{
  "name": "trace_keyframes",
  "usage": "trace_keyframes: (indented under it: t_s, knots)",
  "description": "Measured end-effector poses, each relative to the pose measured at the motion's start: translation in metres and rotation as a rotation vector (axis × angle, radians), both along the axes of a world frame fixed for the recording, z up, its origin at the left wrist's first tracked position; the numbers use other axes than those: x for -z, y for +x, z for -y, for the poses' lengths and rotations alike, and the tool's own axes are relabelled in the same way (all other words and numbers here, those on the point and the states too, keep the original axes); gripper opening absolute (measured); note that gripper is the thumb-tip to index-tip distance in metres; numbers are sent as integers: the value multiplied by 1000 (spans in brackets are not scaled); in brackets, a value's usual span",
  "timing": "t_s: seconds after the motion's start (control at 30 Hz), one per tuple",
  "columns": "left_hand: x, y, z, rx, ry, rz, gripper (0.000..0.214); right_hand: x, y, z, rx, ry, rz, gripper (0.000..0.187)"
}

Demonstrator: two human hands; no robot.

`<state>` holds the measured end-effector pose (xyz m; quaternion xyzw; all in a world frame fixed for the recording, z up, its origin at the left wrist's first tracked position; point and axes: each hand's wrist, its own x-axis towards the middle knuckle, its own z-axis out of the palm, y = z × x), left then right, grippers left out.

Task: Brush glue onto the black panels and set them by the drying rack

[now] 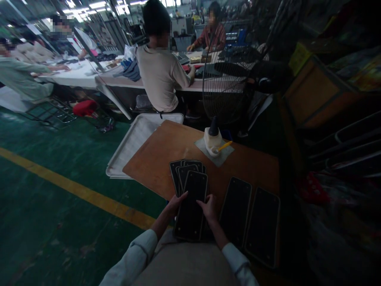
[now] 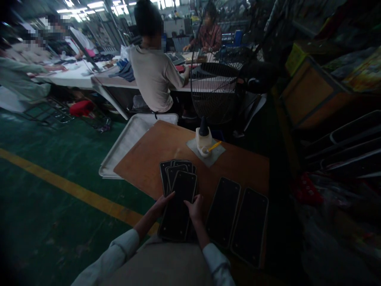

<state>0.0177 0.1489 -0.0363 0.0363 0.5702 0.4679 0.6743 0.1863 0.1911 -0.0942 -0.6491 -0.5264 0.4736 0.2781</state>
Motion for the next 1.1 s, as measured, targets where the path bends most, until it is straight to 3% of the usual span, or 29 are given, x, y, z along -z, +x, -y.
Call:
trace_keyframes:
  t_s: [0.17, 0.4, 0.63, 0.87, 1.0, 1.1]
  knots:
    - [3, -38, -8, 40, -11, 27, 60, 0, -22, -3, 8, -125, -163, 52]
    - [19, -109, -11, 196, 66, -4, 49, -11, -41, 9, 53, -231, -279, 56]
    - [27, -156, -9, 213, 48, -54, 46, -7, -6, 5, 323, -110, 37, 49]
    - [30, -177, -8, 235, 31, -79, 43, -2, 14, -13, 420, -29, 354, 34]
    - [29, -176, -7, 247, 57, -132, 46, -12, -9, -7, 432, 67, 435, 37]
    - [29, -173, -7, 232, 86, -129, 50, -15, -48, 7, 262, 90, 282, 45]
